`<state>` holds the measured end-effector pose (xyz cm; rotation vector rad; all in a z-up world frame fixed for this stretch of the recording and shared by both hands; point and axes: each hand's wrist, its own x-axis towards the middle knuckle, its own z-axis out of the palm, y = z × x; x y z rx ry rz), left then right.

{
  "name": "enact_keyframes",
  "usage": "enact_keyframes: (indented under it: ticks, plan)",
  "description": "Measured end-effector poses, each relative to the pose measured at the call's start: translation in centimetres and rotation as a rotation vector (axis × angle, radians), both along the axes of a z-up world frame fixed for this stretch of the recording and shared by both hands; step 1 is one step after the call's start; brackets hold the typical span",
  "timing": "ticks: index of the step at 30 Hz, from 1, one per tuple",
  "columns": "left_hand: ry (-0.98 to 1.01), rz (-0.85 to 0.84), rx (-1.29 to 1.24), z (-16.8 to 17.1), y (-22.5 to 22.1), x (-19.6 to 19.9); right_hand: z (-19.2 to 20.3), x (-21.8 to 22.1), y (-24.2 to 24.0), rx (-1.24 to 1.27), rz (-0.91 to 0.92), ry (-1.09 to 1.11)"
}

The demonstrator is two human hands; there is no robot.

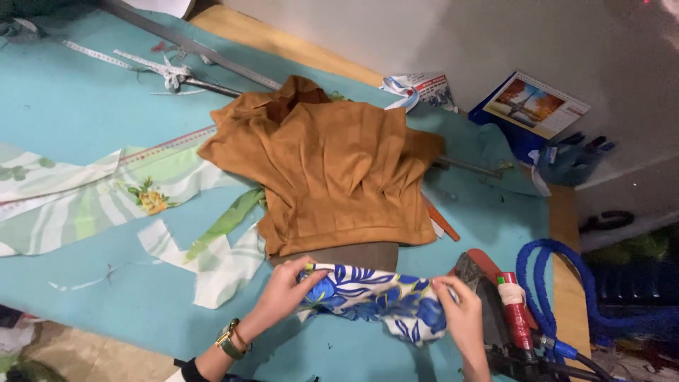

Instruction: Pressing and aligning fabric pieces for garment construction using an iron on a sewing table.

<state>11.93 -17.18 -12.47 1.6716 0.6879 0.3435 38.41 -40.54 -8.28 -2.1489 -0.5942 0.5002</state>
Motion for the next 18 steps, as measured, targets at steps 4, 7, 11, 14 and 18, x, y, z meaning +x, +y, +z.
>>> enact_keyframes:
  ticks: [4, 7, 11, 14, 18]
  plan:
    - [0.059, 0.045, -0.045, 0.5, 0.5, 0.7, -0.6, 2.5, 2.7, 0.08, 0.12, -0.265]
    - [0.009, 0.308, 0.444, -3.2, 2.5, 1.2, -2.4, 3.9, 6.5, 0.227, 0.177, -0.257]
    - [0.162, 0.403, 0.772, -3.6, 4.1, 1.5, -4.7, 4.9, 9.8, 0.242, 0.298, -0.4]
    - [0.183, 0.518, 0.86, -2.7, 4.0, 1.0, -5.6, 4.2, 10.7, 0.221, 0.293, -0.36]
    - [-0.028, 0.477, 0.716, -2.7, 3.7, 0.1, -4.9, 3.1, 10.8, 0.146, 0.211, -0.292]
